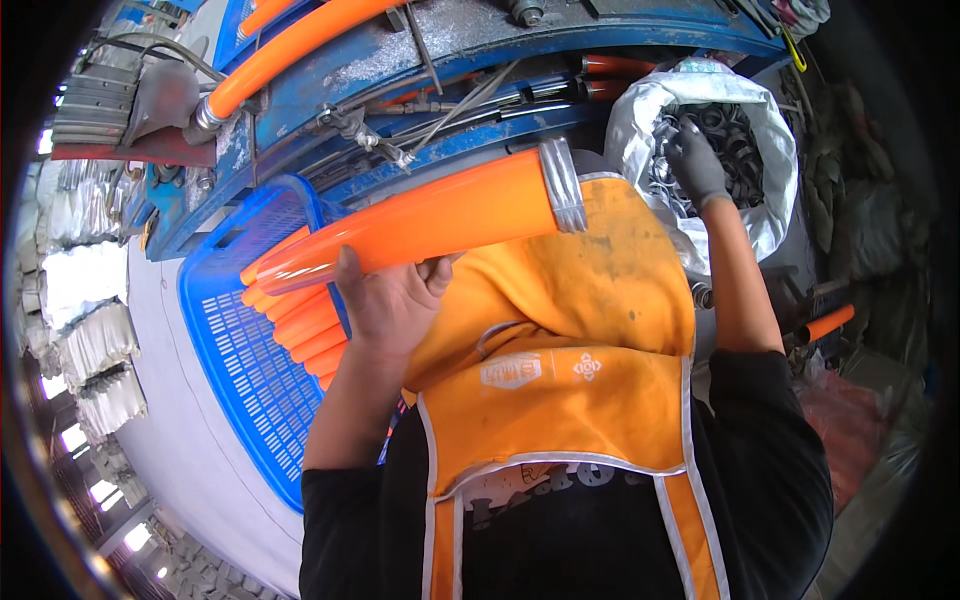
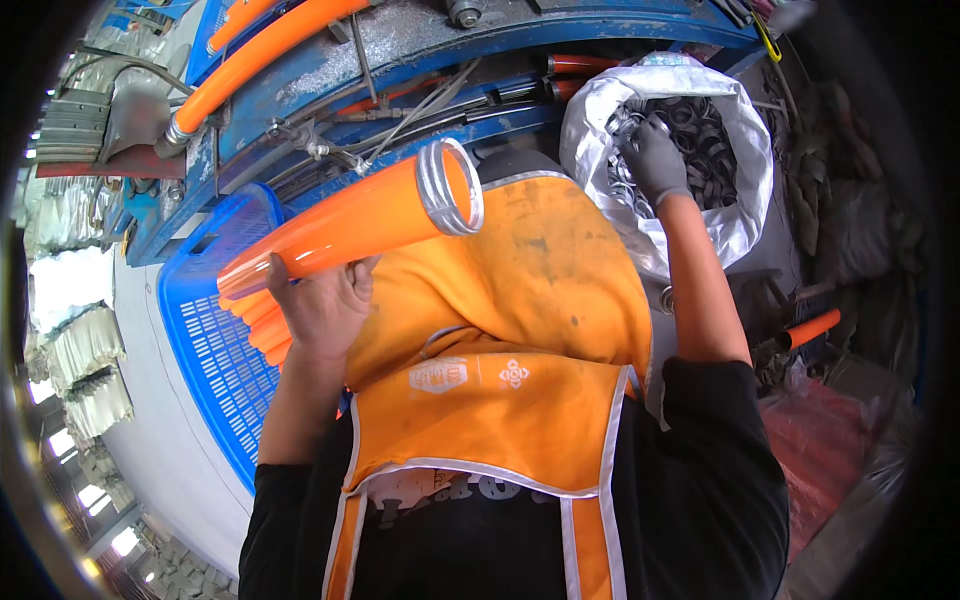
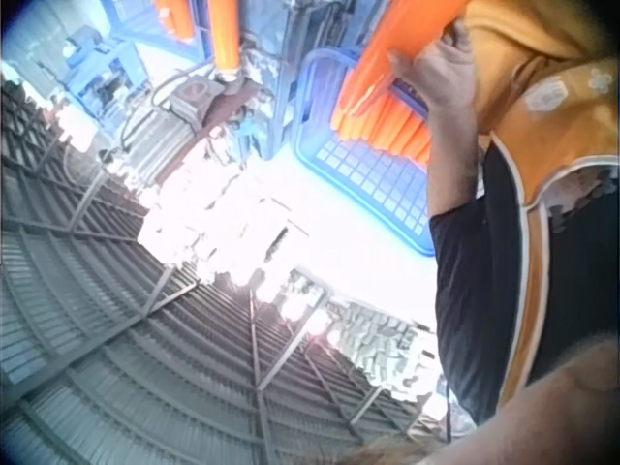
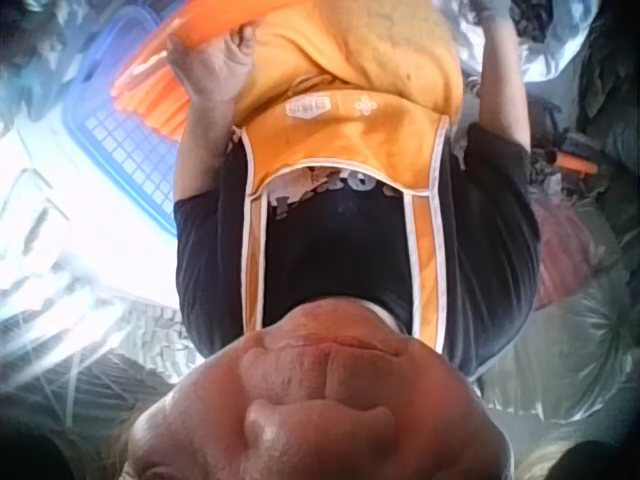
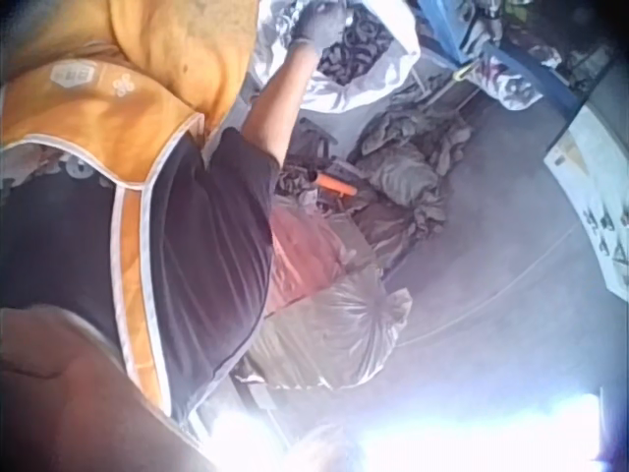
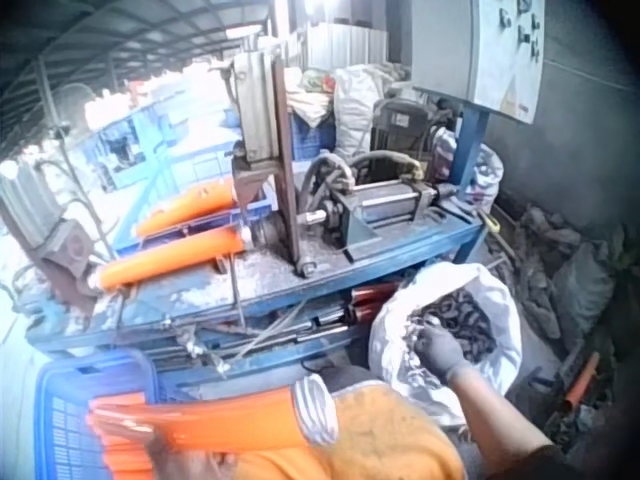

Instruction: The person assembles metal end caps onto orange cylinders using a manual industrial press, pressing each cap onto a cylinder until it is secured.

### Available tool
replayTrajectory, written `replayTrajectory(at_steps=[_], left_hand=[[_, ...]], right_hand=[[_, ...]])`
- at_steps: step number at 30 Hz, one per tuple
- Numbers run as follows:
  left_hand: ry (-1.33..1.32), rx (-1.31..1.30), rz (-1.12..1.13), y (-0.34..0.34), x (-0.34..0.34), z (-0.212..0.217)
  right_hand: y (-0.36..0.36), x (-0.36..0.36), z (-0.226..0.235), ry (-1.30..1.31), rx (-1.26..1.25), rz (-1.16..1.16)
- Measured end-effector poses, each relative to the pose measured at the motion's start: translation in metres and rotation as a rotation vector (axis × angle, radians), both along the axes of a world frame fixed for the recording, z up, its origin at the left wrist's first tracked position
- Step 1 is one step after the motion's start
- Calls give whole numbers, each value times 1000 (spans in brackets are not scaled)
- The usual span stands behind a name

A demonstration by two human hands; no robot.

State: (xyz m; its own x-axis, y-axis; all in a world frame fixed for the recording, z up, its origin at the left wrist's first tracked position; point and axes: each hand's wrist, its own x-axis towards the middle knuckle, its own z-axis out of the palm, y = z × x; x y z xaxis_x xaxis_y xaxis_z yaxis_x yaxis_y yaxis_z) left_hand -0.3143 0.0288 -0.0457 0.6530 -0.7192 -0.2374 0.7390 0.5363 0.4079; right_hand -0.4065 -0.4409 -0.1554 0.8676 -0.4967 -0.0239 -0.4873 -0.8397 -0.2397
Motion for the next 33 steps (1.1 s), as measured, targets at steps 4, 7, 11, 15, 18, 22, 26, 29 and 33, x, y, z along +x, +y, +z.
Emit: replayTrajectory(at_steps=[4,7,11,15,18,22,26,29,33], left_hand=[[45,-20,120,-3,4,10],[-512,215,375,0,22,34],[-1062,795,565,41,50,75],[-1401,1473,387,52,41,89],[-1507,1348,10,23,20,91],[-1508,1290,-295,5,0,69],[-1411,1270,-511,-3,-9,67],[-1394,1253,-535,-1,-11,61],[-1381,1258,-554,-1,-14,52]], right_hand=[[-10,-16,-65,393,21,-130],[-17,-21,-76,321,46,-116],[-34,-28,-67,142,302,-226],[-22,-47,-36,-440,1173,-467],[41,-32,40,-809,1602,-282],[124,-24,119,-641,1705,70],[137,-27,128,-613,1584,200],[138,-25,137,-550,1306,227],[134,-28,134,-541,1241,343]])
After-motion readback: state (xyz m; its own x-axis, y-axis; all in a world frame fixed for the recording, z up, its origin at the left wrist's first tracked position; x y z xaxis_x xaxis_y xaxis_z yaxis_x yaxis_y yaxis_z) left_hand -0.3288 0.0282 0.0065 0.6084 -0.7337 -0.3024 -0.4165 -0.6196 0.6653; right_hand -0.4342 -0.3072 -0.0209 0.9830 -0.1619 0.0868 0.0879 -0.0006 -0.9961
